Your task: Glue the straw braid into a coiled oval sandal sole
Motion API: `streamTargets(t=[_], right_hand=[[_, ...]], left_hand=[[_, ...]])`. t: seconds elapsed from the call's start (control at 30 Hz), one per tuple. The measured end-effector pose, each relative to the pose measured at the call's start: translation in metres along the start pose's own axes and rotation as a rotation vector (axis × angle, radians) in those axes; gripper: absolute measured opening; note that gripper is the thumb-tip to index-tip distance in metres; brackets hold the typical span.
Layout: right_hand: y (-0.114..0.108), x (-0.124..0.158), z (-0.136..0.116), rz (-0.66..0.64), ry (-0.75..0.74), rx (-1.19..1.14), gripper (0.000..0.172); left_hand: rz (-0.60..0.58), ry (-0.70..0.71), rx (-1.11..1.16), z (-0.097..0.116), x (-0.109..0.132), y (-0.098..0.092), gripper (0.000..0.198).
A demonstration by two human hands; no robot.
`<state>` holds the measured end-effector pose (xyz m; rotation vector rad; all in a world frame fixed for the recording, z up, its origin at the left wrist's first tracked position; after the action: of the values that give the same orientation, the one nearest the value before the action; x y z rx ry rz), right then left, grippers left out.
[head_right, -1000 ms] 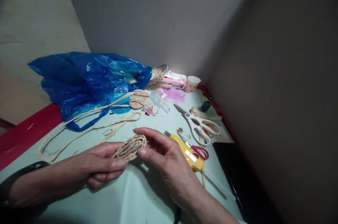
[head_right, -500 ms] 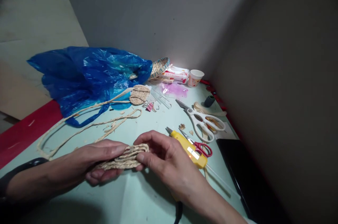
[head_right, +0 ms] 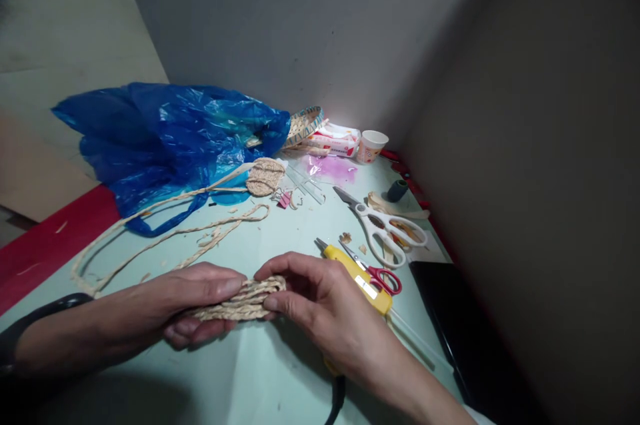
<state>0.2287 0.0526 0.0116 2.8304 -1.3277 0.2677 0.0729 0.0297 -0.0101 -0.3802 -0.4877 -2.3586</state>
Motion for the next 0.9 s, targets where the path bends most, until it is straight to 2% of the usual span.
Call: streamTargets(t=[0.1,0.2,0.33,0.53,0.77,0.87,0.9], right_hand=[[-0.001,0.004,-0.006,-0.022,-0.074,0.273,0.023],[0.001,0.009,-0.015,-0.013,-0.217,0.498,0.035],[0.004,0.011,-0.021,-0.023,-0.345,0.516,0.034],[0.0,0.007,-0.019,-0.002,-0.338,0.42,0.029],[-0.007,0.002,-0.015,0.061,-0.222,0.426,0.026],[-0.008,0.002,-0.017,0.081,-0.191,0.418,0.025],[-0.009,0.002,-0.017,0.087,-0.184,0.411,0.025]], left_hand=[[-0.01,0.008,0.013,0.0,0.001,0.002,0.04],[-0.019,0.031,0.049,-0.001,0.0,0.002,0.039],[0.007,0.003,0.097,-0.003,0.001,0.001,0.037],[-0.009,0.004,0.101,-0.002,0.0,0.004,0.039],[0.026,0.079,0.095,-0.002,-0.003,-0.001,0.037],[0.124,0.091,-0.028,0.005,-0.002,-0.004,0.033],[0.211,0.111,-0.154,0.009,-0.001,-0.005,0.031]])
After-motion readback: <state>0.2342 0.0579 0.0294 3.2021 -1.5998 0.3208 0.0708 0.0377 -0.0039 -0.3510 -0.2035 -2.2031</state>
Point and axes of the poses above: each hand's wrist, its own x-axis away from the middle knuckle, its own y-axis out of the palm, z = x × y, the point moved 6 cm from there along -x, towards the middle knuckle, and after that the axes turned 5 degrees about -z, right-handed, at the moved point
